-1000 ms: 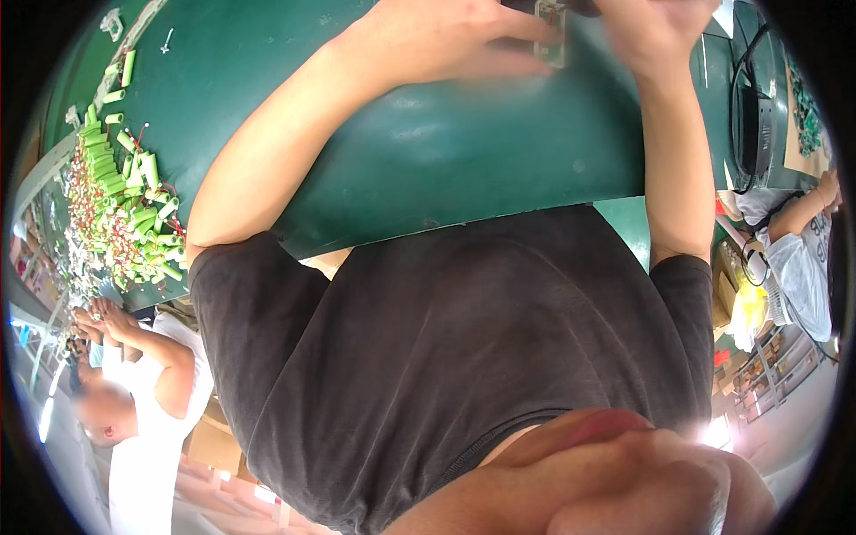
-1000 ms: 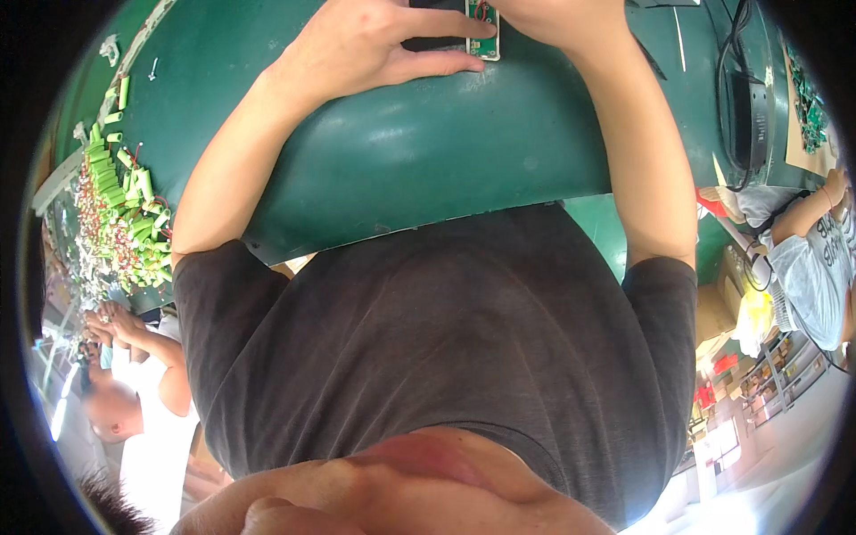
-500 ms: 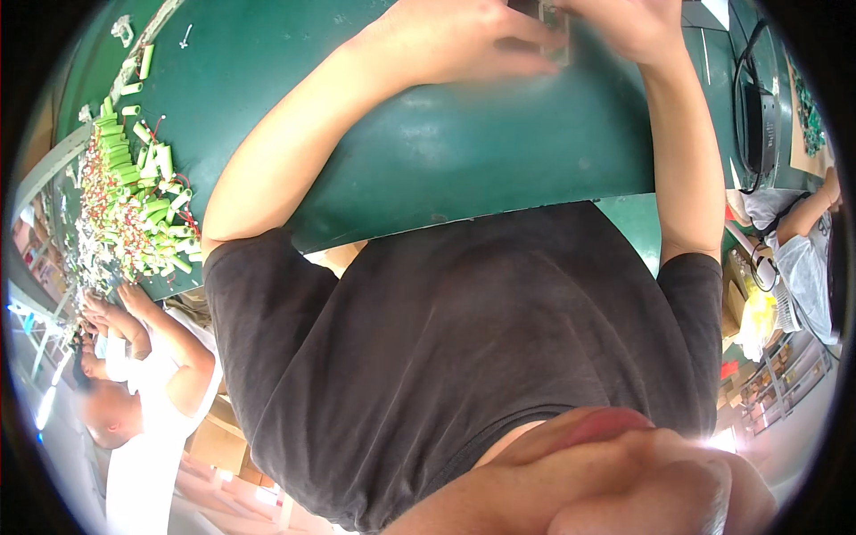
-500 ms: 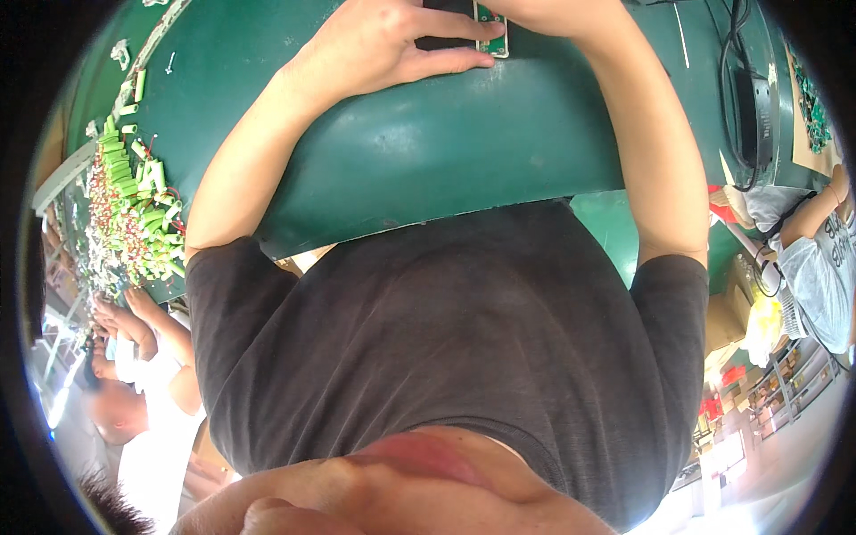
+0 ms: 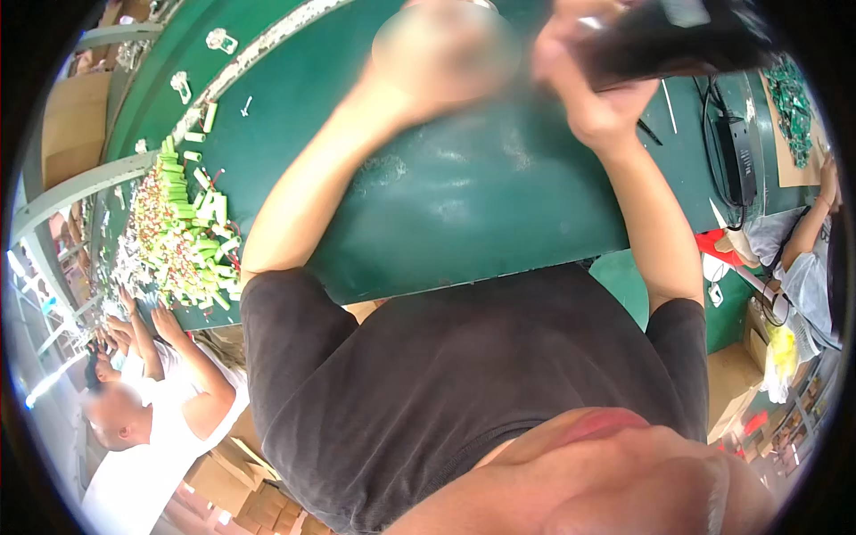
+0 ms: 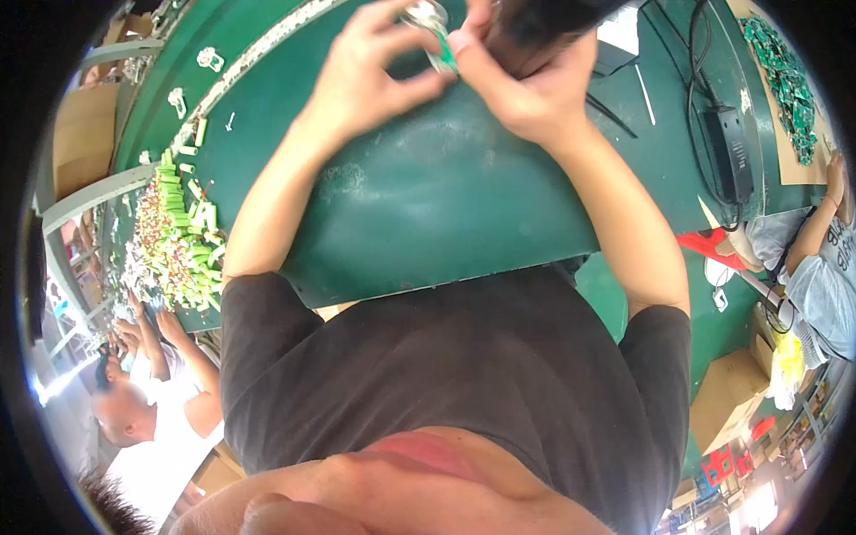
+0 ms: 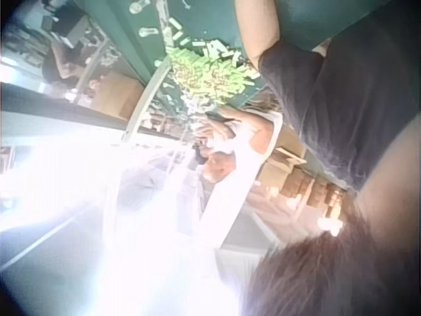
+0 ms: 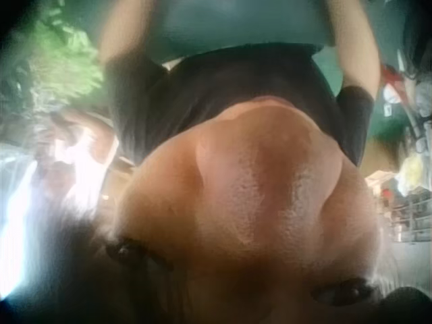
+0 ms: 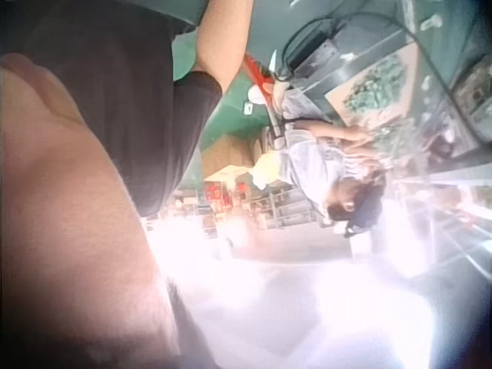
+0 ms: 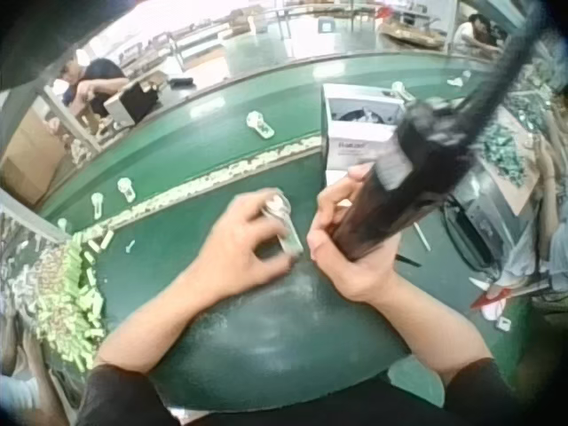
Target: Assembling components onto circuit boards using an electric screwdriver.
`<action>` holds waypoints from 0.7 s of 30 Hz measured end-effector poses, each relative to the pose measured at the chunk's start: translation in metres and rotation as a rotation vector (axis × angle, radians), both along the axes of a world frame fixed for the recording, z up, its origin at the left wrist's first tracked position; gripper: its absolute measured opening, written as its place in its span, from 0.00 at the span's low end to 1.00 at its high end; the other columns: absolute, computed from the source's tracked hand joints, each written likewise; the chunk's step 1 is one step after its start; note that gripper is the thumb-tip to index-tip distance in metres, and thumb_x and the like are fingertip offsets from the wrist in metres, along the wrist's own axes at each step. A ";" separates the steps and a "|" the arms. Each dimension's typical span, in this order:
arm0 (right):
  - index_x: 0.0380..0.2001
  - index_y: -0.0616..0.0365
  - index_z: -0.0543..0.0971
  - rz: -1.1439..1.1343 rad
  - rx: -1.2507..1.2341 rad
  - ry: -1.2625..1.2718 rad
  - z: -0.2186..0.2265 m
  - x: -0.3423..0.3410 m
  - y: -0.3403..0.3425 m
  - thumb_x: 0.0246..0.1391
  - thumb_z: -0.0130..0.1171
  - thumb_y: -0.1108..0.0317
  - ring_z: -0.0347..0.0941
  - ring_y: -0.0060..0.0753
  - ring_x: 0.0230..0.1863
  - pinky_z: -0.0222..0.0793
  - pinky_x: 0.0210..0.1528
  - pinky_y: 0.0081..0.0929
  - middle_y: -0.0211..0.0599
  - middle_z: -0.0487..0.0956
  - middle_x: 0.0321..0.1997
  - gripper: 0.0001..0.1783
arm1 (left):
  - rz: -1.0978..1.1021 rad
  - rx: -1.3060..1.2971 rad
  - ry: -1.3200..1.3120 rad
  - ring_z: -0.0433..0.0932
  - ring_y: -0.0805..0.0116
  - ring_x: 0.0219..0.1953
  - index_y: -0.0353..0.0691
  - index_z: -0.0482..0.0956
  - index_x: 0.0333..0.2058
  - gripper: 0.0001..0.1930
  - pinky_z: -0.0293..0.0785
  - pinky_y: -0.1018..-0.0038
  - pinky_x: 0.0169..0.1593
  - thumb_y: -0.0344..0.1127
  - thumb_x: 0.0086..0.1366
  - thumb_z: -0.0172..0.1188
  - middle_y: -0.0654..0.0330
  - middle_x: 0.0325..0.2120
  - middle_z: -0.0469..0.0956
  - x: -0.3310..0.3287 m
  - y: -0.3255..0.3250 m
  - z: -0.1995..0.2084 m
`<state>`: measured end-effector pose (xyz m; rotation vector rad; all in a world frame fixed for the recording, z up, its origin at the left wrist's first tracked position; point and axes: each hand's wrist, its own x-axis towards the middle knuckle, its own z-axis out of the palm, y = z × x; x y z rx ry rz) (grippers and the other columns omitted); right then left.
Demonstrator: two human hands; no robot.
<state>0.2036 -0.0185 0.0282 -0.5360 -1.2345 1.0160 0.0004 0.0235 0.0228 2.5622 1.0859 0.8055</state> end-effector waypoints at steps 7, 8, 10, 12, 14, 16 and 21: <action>0.54 0.62 0.70 0.117 0.146 -0.031 -0.004 0.013 0.019 0.55 0.64 0.83 0.76 0.23 0.38 0.74 0.42 0.23 0.32 0.79 0.36 0.24 | 0.347 -0.084 -0.034 0.79 0.48 0.48 0.36 0.73 0.49 0.25 0.74 0.59 0.55 0.40 0.55 0.70 0.46 0.42 0.79 -0.056 0.136 0.023; 0.54 0.62 0.70 0.186 0.155 -0.055 0.000 0.017 0.022 0.55 0.63 0.84 0.76 0.23 0.37 0.74 0.41 0.23 0.32 0.79 0.36 0.24 | 0.326 0.032 0.011 0.78 0.46 0.50 0.37 0.73 0.50 0.26 0.73 0.58 0.56 0.42 0.56 0.70 0.45 0.43 0.79 -0.068 0.158 0.009; 0.52 0.62 0.72 0.319 0.024 0.023 0.003 0.026 0.018 0.55 0.62 0.84 0.76 0.24 0.34 0.73 0.38 0.23 0.34 0.79 0.35 0.21 | 0.297 0.026 0.068 0.72 0.41 0.60 0.37 0.71 0.58 0.32 0.68 0.55 0.64 0.47 0.58 0.69 0.40 0.53 0.75 -0.063 0.185 -0.002; 0.51 0.63 0.72 0.347 -0.013 -0.016 0.014 0.030 0.019 0.55 0.62 0.83 0.76 0.24 0.33 0.73 0.37 0.24 0.35 0.79 0.34 0.21 | 0.279 0.177 0.154 0.66 0.40 0.67 0.36 0.69 0.62 0.37 0.63 0.56 0.70 0.47 0.58 0.69 0.36 0.62 0.70 -0.055 0.201 -0.007; 0.51 0.63 0.72 0.355 -0.064 -0.056 0.014 0.034 0.021 0.55 0.62 0.83 0.77 0.24 0.32 0.73 0.37 0.24 0.35 0.80 0.33 0.20 | 0.298 0.080 0.215 0.61 0.40 0.71 0.33 0.67 0.65 0.40 0.58 0.57 0.73 0.47 0.58 0.69 0.35 0.67 0.64 -0.032 0.207 -0.002; 0.51 0.64 0.72 0.334 0.076 0.025 0.006 0.029 0.027 0.56 0.61 0.83 0.76 0.23 0.28 0.72 0.32 0.23 0.35 0.80 0.29 0.19 | 0.298 0.114 0.194 0.65 0.41 0.68 0.32 0.68 0.64 0.40 0.62 0.57 0.71 0.48 0.57 0.70 0.35 0.63 0.68 -0.025 0.223 -0.011; 0.51 0.64 0.72 0.363 -0.063 0.022 0.013 0.037 0.022 0.55 0.62 0.83 0.72 0.21 0.22 0.67 0.25 0.22 0.31 0.77 0.24 0.20 | 0.346 0.005 0.112 0.73 0.42 0.60 0.34 0.71 0.60 0.37 0.69 0.56 0.64 0.47 0.56 0.71 0.38 0.55 0.74 -0.025 0.220 -0.008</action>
